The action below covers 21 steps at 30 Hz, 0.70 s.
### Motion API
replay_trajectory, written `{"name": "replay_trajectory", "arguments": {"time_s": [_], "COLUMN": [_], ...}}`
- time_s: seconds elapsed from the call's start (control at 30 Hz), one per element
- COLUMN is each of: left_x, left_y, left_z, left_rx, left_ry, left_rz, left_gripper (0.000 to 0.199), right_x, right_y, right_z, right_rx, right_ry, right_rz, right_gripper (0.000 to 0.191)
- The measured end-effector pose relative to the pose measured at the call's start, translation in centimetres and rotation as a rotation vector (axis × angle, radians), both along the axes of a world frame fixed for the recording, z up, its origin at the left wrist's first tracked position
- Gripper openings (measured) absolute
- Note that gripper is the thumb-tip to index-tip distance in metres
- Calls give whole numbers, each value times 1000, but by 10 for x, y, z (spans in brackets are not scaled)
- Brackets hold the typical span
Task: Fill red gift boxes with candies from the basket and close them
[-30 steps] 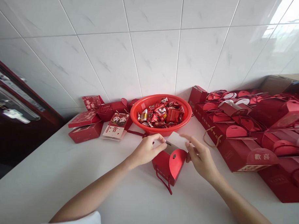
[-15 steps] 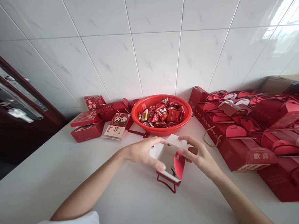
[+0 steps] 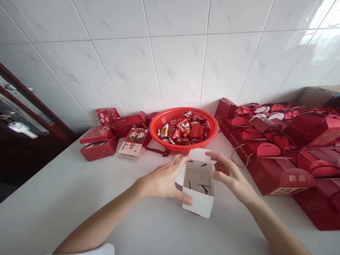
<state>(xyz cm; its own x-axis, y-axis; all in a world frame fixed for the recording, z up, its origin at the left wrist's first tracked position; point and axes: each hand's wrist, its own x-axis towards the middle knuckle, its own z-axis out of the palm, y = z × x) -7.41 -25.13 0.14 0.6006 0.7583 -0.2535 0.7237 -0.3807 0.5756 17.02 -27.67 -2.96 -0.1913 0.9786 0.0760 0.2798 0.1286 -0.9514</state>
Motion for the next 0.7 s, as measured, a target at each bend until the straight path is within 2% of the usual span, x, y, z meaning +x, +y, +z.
{"name": "replay_trajectory", "arguments": {"time_s": [0.1,0.2,0.3,0.5,0.7], "left_x": [-1,-1,0,-1,-17], "left_y": [3,4,2,-4,0], "left_z": [1,2,5,14,18], "left_rx": [32,37,44,82,125], "left_ry": [-7,87,168,221,169], "left_rz": [1,3,-1,77,148], "left_gripper": [121,127,128,124,112], "right_x": [18,30,34,26,12], "right_y": [10,19,25,34,32], "right_z": [0,-4,-11,-30,-37], "right_rx": [-124,-266,-340,-307,-247], "right_ry": [187,267,327,363,362], "right_rz": [102,241,369,502,458], "right_gripper": [55,65,73,77,71]}}
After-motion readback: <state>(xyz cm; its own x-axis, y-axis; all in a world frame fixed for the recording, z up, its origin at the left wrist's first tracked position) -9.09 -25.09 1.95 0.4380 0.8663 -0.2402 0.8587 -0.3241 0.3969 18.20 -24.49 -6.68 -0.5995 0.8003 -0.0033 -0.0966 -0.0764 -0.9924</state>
